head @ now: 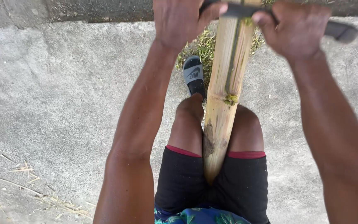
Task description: Stripping the outer layer of a bamboo pole using a large knife.
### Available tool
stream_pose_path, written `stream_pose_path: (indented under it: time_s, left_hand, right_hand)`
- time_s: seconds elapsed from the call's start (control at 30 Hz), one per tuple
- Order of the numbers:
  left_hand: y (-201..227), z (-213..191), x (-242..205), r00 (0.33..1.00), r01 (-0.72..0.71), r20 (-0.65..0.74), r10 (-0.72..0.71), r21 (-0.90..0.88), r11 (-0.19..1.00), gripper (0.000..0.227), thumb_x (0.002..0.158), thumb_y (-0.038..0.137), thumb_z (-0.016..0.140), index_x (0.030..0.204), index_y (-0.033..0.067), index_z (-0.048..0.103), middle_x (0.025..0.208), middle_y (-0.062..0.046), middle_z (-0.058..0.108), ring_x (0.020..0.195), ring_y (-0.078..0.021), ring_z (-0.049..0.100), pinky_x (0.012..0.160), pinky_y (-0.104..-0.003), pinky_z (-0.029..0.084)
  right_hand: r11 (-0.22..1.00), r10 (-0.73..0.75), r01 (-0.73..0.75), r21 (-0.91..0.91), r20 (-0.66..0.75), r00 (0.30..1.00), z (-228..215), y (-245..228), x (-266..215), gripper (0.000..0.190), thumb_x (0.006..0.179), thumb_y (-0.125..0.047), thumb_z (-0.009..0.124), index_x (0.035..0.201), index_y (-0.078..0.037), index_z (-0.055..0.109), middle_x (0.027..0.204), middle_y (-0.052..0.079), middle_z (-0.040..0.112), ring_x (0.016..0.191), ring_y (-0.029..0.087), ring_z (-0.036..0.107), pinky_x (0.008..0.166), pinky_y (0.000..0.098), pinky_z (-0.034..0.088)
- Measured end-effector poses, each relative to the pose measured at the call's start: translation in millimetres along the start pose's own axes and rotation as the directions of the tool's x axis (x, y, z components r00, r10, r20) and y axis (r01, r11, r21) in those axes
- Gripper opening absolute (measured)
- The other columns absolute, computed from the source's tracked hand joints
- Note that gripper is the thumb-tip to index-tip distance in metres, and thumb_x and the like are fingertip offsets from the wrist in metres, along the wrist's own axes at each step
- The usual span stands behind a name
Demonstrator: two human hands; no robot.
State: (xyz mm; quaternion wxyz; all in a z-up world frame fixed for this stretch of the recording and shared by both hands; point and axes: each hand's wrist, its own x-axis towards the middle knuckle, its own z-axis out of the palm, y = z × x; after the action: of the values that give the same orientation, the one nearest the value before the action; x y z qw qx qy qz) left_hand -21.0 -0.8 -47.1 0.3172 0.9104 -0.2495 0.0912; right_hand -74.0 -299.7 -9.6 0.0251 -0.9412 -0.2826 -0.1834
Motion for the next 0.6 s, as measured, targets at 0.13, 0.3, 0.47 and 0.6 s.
stream_pose_path:
  time_s: [0.13,0.3,0.47,0.6]
  left_hand:
    - [28,-27,-41,0.999,-0.033,-0.002,0.033,0.125,0.992,0.070,0.104,0.075,0.040,0.063,0.0191,0.053,0.055,0.004,0.048,0.048,-0.0159,0.043,0.055,-0.040,0.037]
    - [79,-63,-115,0.979,0.104,0.166,-0.121,0.107,0.989,0.068,0.100,0.075,0.040,0.060,0.0208,0.053,0.051,0.005,0.048,0.044,-0.0136,0.040,0.053,-0.037,0.032]
    - [93,-76,-120,0.966,0.186,0.168,-0.197,0.078,0.979,0.062,0.099,0.066,0.063,0.067,0.0137,0.060,0.060,-0.001,0.059,0.053,-0.0182,0.054,0.056,-0.038,0.036]
    - [44,-38,-47,0.990,0.107,0.069,-0.122,0.192,0.975,0.061,0.096,0.068,0.061,0.065,0.0150,0.060,0.057,0.000,0.056,0.048,-0.0182,0.049,0.055,-0.040,0.036]
  right_hand:
    - [0.964,0.164,-0.225,0.141,0.353,0.921,-4,-33,-44,0.070,0.119,-0.064,0.040,0.064,-0.021,0.042,0.052,-0.008,0.035,0.040,0.008,0.032,0.041,0.0291,0.030]
    - [0.934,0.172,-0.284,0.216,0.422,0.890,-60,-97,-68,0.068,0.112,-0.063,0.035,0.060,-0.020,0.041,0.047,-0.008,0.032,0.037,0.009,0.028,0.036,0.0292,0.028]
    - [0.901,0.104,-0.261,0.347,0.412,0.905,-54,-90,-70,0.069,0.115,-0.061,0.038,0.060,-0.020,0.044,0.049,-0.008,0.032,0.039,0.008,0.028,0.038,0.0288,0.028]
    - [0.932,0.049,-0.137,0.336,0.259,0.965,8,-19,-40,0.069,0.112,-0.063,0.038,0.059,-0.020,0.044,0.049,-0.007,0.032,0.039,0.009,0.029,0.038,0.0288,0.028]
